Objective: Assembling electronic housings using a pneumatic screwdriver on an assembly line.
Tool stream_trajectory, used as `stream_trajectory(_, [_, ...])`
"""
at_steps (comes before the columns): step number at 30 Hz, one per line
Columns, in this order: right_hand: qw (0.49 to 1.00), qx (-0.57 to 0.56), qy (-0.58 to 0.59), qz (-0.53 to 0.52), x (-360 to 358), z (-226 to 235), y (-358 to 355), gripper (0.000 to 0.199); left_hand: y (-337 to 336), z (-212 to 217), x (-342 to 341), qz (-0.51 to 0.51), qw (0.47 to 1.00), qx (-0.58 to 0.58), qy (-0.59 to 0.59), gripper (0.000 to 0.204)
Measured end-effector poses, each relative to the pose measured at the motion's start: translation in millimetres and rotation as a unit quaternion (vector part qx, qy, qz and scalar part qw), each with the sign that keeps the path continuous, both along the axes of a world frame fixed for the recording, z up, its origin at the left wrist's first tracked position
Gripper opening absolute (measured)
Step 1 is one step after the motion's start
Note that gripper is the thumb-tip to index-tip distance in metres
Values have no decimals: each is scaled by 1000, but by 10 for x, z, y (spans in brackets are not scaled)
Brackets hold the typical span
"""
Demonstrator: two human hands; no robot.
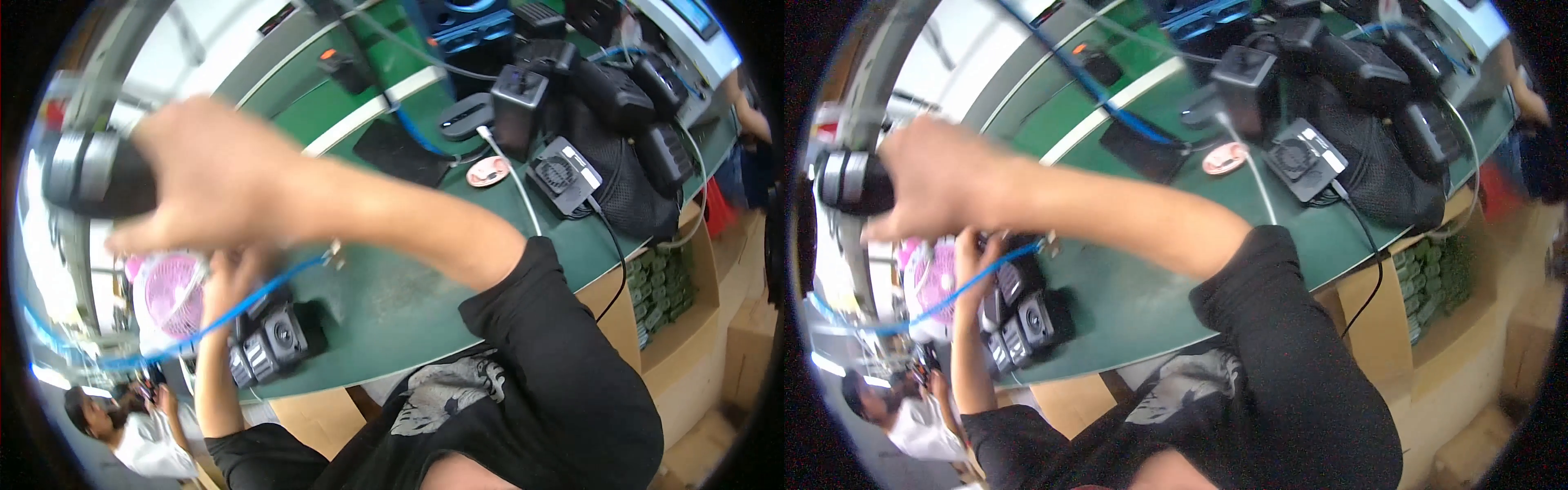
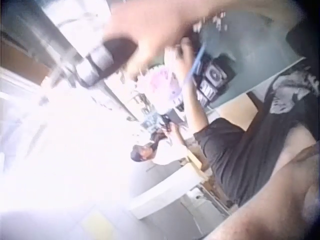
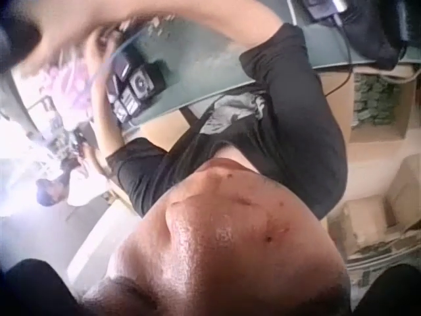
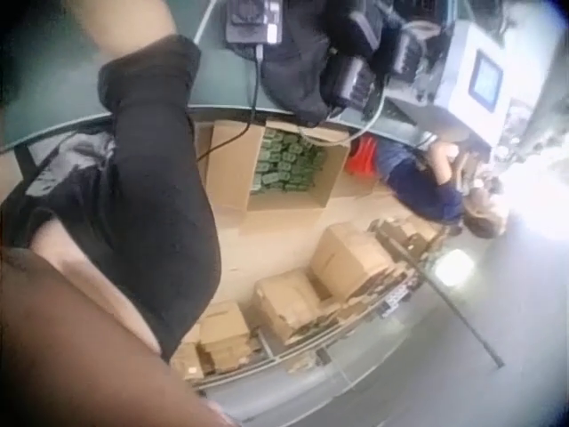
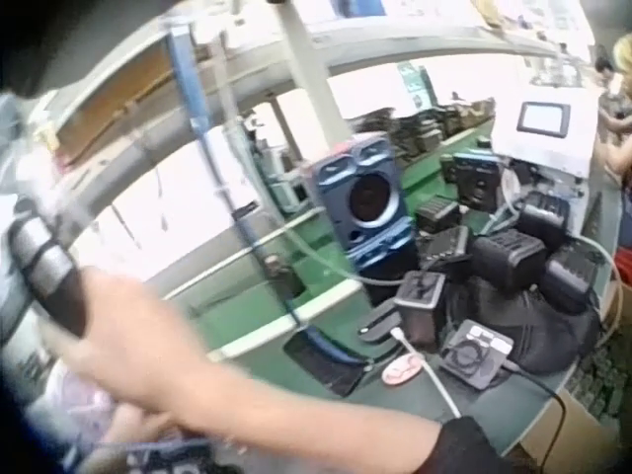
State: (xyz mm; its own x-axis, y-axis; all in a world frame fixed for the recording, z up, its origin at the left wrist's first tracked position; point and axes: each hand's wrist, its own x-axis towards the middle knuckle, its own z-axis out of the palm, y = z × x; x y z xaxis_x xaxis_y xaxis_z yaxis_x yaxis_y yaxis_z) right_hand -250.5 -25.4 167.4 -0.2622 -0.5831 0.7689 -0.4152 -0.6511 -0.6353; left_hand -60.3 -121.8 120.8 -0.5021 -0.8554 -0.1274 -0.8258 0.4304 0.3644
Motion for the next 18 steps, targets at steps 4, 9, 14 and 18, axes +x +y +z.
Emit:
stream_trajectory(4, [999,-26,-22,31,-23,36,-2,56,773,-380,530,-296,928,122,189,57])
stream_trajectory(9, [985,82,-86,125,73,203,-68,34,1091,-979,676,-200,880,243,356,46])
stream_trajectory(14, [967,91,-113,210,172,348,20,27,953,-1048,645,-165,920,166,314,37])
stream_trajectory(18, [912,88,-198,349,40,431,108,49,919,-1298,559,-192,946,-44,259,29])
